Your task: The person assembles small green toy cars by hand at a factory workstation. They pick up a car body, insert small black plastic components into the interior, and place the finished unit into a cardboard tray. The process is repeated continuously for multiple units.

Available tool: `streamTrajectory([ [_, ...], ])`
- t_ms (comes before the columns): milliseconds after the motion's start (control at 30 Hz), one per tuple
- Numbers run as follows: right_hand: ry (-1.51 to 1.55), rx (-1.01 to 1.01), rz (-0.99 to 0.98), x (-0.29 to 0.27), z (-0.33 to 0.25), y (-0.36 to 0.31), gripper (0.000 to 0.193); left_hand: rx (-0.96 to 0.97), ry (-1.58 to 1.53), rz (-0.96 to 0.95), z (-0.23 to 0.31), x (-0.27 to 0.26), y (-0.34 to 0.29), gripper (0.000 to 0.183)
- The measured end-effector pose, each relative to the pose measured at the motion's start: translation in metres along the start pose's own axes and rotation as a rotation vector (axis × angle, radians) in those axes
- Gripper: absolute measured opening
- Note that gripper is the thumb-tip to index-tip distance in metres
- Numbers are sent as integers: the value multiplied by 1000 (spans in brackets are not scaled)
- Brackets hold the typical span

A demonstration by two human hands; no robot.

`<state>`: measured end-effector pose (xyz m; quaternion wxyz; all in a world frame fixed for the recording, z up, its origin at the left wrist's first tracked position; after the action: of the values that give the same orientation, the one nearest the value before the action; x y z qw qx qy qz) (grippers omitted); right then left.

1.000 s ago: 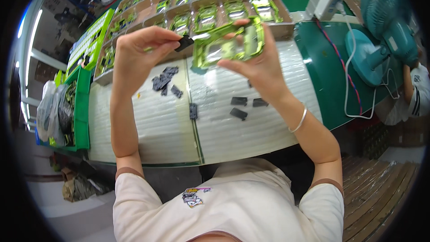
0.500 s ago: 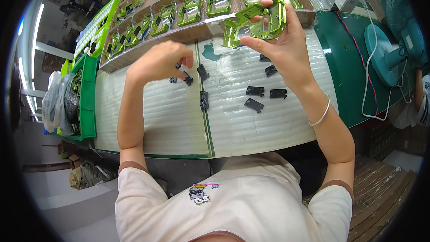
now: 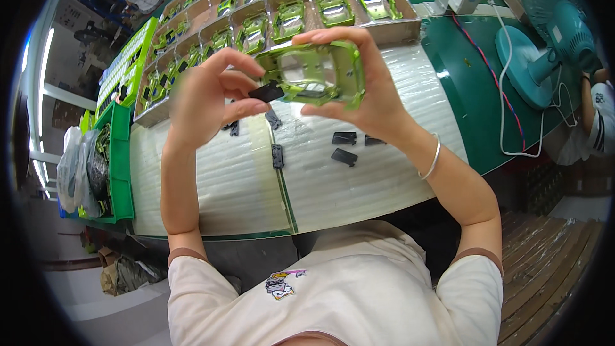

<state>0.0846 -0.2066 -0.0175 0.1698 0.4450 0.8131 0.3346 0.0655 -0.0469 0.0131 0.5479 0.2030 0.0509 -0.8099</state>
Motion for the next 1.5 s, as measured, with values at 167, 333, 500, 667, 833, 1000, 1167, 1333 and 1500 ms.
streamTrajectory([
  [167, -36, -249, -53, 3, -15, -1, 66, 16, -205, -60, 5, 19, -3, 23],
  [333, -68, -296, -87, 6, -20, -1, 63, -74, -298, -62, 0, 22, -5, 25],
  [500, -155, -276, -38, 6, -17, -1, 63, 7, 62, -78, 7, -2, -4, 23],
  [667, -257, -104, 91, -6, -8, -2, 67, 23, 646, -291, -1, -13, -9, 14],
  [833, -302, -64, 90, -6, -4, -2, 67, 1, 638, -411, -36, 3, -6, 14],
  [1000, -320, -54, 101, -10, -6, -2, 66, -165, 768, -172, -53, -37, 1, 11],
  [1167, -364, -54, 104, -10, -6, -1, 66, -172, 934, -79, -81, -44, 6, 17],
  [1333, -347, -53, 99, -11, -6, 0, 67, -201, 1012, -120, -85, -38, 6, 16],
  [1500, -172, 99, 151, -13, -1, 0, 66, -184, 954, -129, -75, -42, 7, 13],
])
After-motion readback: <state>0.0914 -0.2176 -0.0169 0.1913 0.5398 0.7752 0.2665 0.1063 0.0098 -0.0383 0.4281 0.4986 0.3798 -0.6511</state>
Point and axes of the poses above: each hand's wrist, its own y-axis towards the middle knuckle, its own x-axis out of the palm, z = x × y, the point moved 7 cm from there along y, towards the middle knuckle, and after that the axes turned 2 degrees about -z, right-handed, at the moved point
